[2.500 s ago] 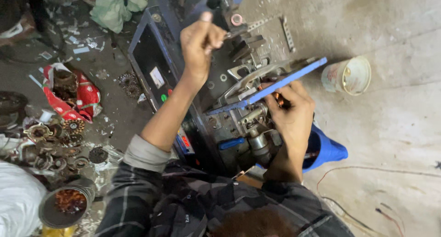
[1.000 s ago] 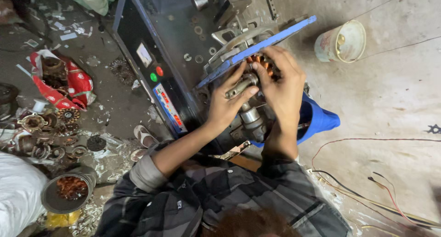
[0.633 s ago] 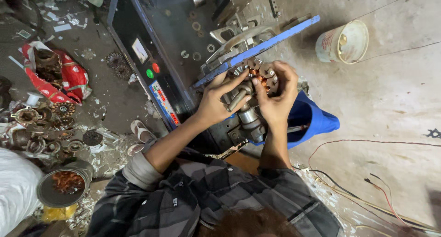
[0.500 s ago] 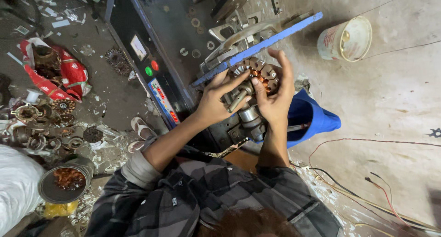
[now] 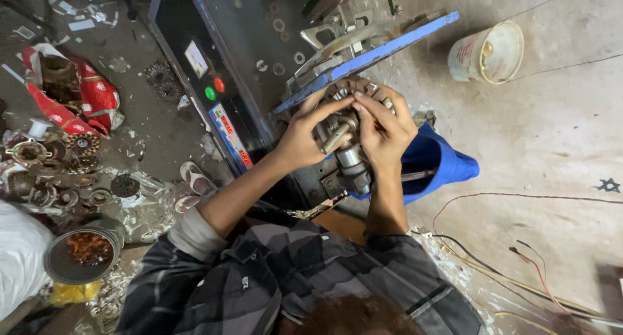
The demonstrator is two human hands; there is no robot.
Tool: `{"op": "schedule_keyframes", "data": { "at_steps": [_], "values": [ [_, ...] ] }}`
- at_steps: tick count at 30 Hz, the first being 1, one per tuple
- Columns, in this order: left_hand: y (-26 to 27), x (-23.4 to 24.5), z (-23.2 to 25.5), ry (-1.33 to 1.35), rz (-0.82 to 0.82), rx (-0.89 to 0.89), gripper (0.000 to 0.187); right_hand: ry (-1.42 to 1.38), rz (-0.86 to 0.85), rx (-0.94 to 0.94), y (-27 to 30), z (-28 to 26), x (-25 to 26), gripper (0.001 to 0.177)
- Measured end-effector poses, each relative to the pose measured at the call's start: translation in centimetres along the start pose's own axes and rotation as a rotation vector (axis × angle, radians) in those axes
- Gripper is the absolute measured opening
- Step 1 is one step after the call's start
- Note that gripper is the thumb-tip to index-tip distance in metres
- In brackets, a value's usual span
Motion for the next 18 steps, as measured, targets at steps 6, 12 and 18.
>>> {"op": "schedule_keyframes", "data": {
  "at_steps": [6,12,18],
  "values": [
    [-0.9,0.8,0.4,0.218,-0.1,0.019,0.07,-0.14,-0.003,-0.079,0.9,1.5,2.6,0.017],
    [-2.5,-1.2,-0.7,0.805,-0.229,0.197,0.086,-0.232,-0.123,0.03,1.7,-0.1,4.4,0.015],
    [-2.3,-5.2,-4.5,1.447,0.025,0.36,0.067,-0.139,-0.099,-0.082,-1.2,-0.1,4.2,0.017]
  ]
}}
Point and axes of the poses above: each hand's wrist, its own y-axis away from the middle knuckle, its own x-axis out of the back of the hand, z = x × y, the point moved 5 cm from there along -y, towards the middle knuckle, and after that the axes turned 14 degrees about -x, right-handed, at the moved point
